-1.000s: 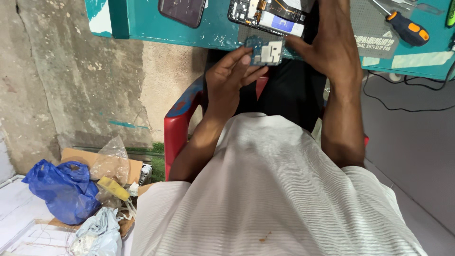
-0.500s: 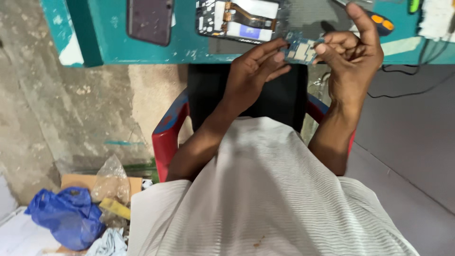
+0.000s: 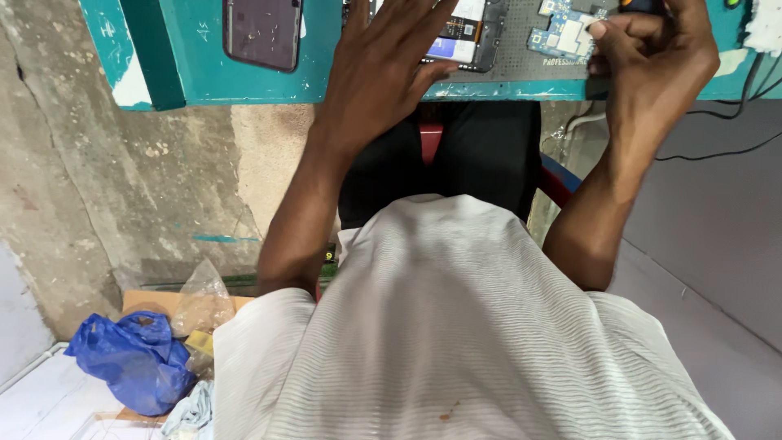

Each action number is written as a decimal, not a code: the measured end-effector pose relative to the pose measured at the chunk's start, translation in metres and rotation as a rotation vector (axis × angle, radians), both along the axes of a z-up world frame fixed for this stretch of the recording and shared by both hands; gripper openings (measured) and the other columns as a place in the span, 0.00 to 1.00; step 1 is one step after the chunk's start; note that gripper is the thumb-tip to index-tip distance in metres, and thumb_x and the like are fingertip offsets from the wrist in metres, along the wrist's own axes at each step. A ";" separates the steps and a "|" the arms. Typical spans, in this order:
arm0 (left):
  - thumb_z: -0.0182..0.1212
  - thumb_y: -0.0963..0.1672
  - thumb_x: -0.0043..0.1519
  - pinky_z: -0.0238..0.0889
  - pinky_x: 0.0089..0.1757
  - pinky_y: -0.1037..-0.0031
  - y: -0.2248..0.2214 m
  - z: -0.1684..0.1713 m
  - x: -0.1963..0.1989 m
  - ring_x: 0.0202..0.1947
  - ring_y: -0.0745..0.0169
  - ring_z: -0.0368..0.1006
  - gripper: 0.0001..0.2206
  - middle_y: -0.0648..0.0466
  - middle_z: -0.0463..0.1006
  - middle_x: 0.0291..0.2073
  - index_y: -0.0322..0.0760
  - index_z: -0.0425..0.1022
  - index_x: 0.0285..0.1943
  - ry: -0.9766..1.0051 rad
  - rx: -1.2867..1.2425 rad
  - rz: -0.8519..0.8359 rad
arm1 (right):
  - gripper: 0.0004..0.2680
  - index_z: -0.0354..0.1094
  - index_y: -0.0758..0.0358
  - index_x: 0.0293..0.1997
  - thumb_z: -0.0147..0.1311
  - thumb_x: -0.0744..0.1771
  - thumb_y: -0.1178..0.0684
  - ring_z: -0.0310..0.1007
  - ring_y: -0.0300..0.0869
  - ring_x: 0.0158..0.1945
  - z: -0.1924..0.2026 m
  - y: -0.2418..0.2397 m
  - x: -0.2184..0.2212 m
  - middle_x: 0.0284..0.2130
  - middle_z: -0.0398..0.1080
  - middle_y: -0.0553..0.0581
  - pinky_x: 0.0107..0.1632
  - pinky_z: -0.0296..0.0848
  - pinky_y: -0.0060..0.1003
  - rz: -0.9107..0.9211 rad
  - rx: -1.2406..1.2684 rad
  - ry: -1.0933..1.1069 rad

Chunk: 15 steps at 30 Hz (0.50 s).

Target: The person disassembles a smartphone on a workbench, using a screwdriver and tweezers to remove screws and separate the motherboard from the chassis. They carefully detach ribbon cables and lift the main board out of the phone frame, placing components on the table.

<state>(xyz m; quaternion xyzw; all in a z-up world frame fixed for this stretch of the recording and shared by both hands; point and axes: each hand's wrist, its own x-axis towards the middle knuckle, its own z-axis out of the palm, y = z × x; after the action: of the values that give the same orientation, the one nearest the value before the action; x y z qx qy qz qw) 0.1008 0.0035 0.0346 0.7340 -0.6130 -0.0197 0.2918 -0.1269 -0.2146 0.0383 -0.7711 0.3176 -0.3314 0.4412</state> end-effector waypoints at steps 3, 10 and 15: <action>0.70 0.53 0.65 0.44 0.69 0.47 -0.007 -0.007 0.009 0.73 0.50 0.59 0.34 0.46 0.67 0.71 0.32 0.65 0.77 0.015 0.062 -0.065 | 0.16 0.69 0.73 0.62 0.68 0.69 0.73 0.80 0.41 0.41 0.000 0.002 0.004 0.38 0.78 0.61 0.43 0.79 0.30 0.034 -0.272 0.013; 0.71 0.54 0.65 0.47 0.70 0.47 -0.010 -0.007 0.017 0.76 0.51 0.57 0.35 0.45 0.66 0.73 0.28 0.66 0.74 -0.101 0.007 -0.104 | 0.09 0.72 0.71 0.47 0.71 0.68 0.68 0.76 0.54 0.45 0.019 -0.009 -0.003 0.40 0.74 0.66 0.47 0.72 0.45 -0.174 -0.572 0.198; 0.71 0.57 0.69 0.48 0.68 0.46 -0.013 -0.022 0.013 0.75 0.52 0.57 0.36 0.46 0.64 0.74 0.27 0.66 0.75 -0.116 -0.032 -0.060 | 0.14 0.70 0.76 0.53 0.70 0.65 0.63 0.68 0.63 0.52 0.034 -0.023 -0.025 0.47 0.70 0.71 0.54 0.66 0.57 -0.086 -0.474 0.368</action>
<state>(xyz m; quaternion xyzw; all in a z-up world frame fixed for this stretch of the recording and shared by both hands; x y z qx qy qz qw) 0.1139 -0.0095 0.0127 0.7104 -0.6508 0.0237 0.2669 -0.1523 -0.2381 0.0724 -0.8855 0.3383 -0.2696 0.1694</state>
